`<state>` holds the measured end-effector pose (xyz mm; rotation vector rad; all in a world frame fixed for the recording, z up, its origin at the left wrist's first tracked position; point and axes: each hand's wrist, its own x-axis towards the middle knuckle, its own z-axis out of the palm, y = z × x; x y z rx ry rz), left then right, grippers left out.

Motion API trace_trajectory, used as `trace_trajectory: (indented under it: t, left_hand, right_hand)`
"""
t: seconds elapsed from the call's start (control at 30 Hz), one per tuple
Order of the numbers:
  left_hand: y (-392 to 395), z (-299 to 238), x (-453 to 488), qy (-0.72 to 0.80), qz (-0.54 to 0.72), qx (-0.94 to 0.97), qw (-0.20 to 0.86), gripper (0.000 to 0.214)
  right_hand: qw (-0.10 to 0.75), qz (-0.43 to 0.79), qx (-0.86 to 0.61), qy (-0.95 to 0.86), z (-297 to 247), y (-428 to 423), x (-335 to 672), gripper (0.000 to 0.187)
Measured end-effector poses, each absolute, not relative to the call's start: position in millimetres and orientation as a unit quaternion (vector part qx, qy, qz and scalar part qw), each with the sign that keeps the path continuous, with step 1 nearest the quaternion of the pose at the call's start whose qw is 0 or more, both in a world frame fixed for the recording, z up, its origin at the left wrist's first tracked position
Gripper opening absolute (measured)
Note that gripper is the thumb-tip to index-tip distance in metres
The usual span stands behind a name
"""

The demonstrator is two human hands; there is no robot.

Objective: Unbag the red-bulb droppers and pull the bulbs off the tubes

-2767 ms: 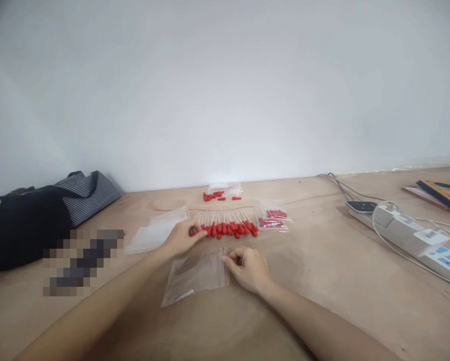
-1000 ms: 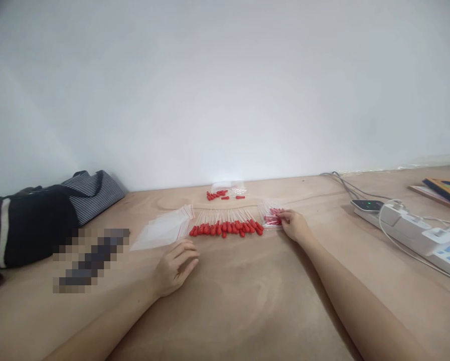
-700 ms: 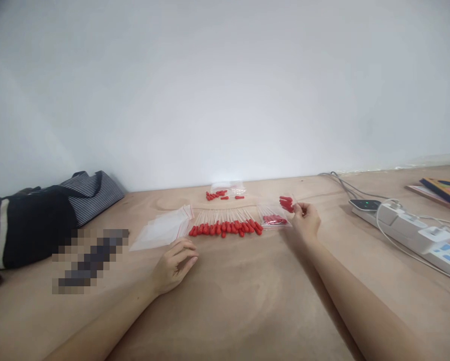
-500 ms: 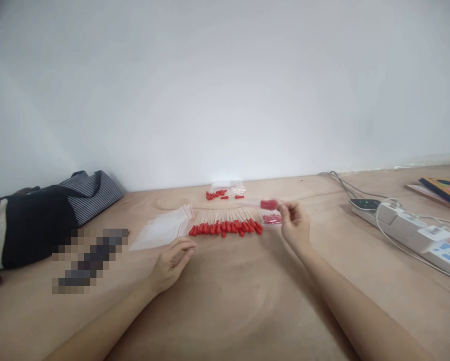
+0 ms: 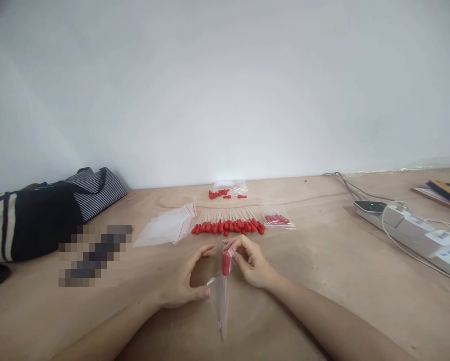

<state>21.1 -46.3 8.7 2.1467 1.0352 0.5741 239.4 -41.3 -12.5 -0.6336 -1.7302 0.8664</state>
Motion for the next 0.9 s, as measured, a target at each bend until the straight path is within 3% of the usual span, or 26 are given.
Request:
trace_trajectory:
  t: [0.23, 0.37, 0.47, 0.6, 0.7, 0.9]
  left_hand:
    - [-42, 11, 22, 0.38, 0.14, 0.882, 0.243, 0.072]
    - [-29, 12, 13, 0.37, 0.126, 0.898, 0.204, 0.055]
    - [-15, 10, 4, 0.362, 0.142, 0.906, 0.17, 0.047]
    - [1, 9, -1, 0.345, 0.178, 0.908, 0.157, 0.031]
    - [1, 14, 11, 0.34, 0.198, 0.903, 0.17, 0.022]
    - [-8, 26, 47, 0.322, 0.121, 0.924, 0.17, 0.029]
  right_hand:
    - [0.374, 0.309, -0.261, -0.834, -13, -34, 252, 0.004]
    - [0.377, 0.251, -0.42, -0.787, -13, -28, 263, 0.013]
    - [0.337, 0.307, -0.511, -0.729, -10, -29, 266, 0.02]
    - [0.26, 0.405, -0.519, -0.707, -8, -39, 254, 0.022]
    - [0.26, 0.416, -0.523, -0.697, -9, -45, 240, 0.019]
    - [0.264, 0.404, -0.541, -0.689, -7, -52, 230, 0.016]
